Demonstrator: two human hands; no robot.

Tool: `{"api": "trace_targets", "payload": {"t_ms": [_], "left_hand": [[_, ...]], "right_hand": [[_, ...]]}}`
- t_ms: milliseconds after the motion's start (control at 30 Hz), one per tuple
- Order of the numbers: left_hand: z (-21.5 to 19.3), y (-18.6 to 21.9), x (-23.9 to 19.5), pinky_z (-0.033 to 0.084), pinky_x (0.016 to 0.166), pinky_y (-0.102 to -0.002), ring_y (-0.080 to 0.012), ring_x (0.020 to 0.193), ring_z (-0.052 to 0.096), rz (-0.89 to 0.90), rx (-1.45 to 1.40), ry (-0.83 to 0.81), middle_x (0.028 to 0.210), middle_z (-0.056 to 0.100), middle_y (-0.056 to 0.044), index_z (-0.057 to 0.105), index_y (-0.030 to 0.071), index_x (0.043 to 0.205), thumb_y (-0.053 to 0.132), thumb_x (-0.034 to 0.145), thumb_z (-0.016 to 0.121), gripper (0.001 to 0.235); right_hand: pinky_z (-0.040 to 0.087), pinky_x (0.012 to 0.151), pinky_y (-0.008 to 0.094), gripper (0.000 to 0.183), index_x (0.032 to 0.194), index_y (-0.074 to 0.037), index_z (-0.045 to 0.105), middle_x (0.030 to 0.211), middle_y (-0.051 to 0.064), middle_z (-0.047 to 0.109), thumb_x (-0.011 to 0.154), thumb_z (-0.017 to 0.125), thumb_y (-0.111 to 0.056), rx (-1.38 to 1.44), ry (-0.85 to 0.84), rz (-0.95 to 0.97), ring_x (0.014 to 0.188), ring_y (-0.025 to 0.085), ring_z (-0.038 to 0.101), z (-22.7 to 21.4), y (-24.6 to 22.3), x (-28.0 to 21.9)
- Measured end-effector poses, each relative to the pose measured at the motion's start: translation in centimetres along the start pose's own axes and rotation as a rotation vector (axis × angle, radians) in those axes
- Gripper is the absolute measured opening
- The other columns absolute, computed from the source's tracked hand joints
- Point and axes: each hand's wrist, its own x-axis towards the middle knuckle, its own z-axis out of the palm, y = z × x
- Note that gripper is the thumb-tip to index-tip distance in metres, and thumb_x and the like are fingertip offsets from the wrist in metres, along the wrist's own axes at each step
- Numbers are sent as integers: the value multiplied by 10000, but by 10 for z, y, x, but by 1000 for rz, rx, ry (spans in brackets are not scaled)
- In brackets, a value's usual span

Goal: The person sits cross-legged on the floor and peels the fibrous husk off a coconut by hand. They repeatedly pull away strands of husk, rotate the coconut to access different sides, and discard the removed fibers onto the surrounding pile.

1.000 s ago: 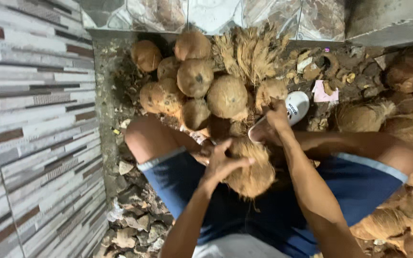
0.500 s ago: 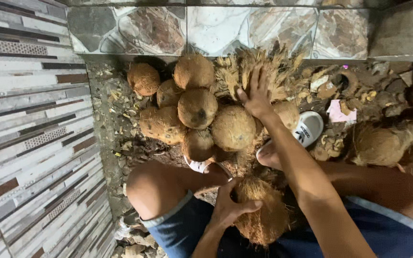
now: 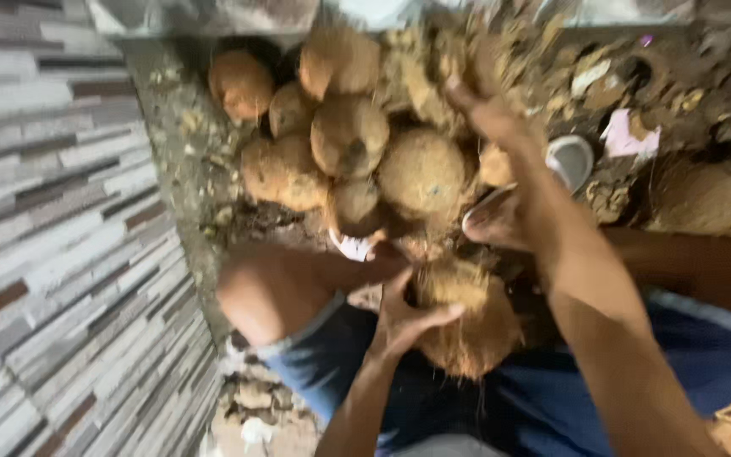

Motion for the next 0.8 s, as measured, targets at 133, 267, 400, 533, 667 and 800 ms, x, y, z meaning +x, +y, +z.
{"api": "trace_targets", "payload": {"t_ms": [133, 267, 400, 533, 667, 800], "left_hand": [[-4, -1, -15, 586, 924, -344, -186, 1020, 703, 15, -19, 0, 1076, 746, -65, 698, 71, 1108, 306, 593, 870, 591], [-2, 22, -28, 456, 1000, -372, -233, 1102, 639, 131, 72, 16, 1106, 725, -81, 661, 50, 1150, 407, 586, 835, 690], [-7, -8, -29, 496, 958, -480, -447, 1047, 663, 141, 516, 128, 1211, 611, -362, 562, 139, 1402, 767, 482, 780, 1135], [15, 14, -73, 496, 990, -457, -362, 1125, 654, 575, 272, -5, 1268, 648, -229, 602, 124, 1359, 619, 666, 809, 877], [11, 0, -85, 518, 696, -342, -186, 746, 605, 807, 93, -148, 1313, 605, -199, 571, 74, 1355, 556, 831, 685, 721], [24, 5, -101, 40, 1135, -715, -561, 1441, 145, 484, -183, -185, 1581, 147, -347, 215, 60, 1562, 828, 875, 254, 1032]], "right_hand": [[-62, 1161, 669, 752, 1565, -317, -18, 1687, 86, -63, 1042, 482, -524, -357, 109, 91, 1529, 359, -122, 6, -56, -100], [254, 843, 351, 1053, 1548, -118, 15, 1630, 219, 51, 784, 106, -836, -388, -134, 46, 993, 241, 291, 23, -92, -201], [487, 898, 425, 870, 1584, -63, 177, 1592, 176, 276, 918, 254, -617, -216, -26, 131, 919, 257, 530, 35, -10, -301], [151, 1147, 595, 1175, 1582, -80, 118, 1628, 228, 139, 717, 554, -745, 268, 98, -126, 1434, 399, 222, 85, 27, -332], [341, 1125, 536, 1177, 1570, -97, 231, 1529, 188, 382, 577, 808, -351, 532, 261, -296, 1343, 334, 435, 84, 48, -336], [392, 1126, 475, 1300, 1543, -93, 323, 1471, 161, 464, 401, 853, -417, 527, 272, -395, 1303, 290, 503, 84, 16, -348]]}}
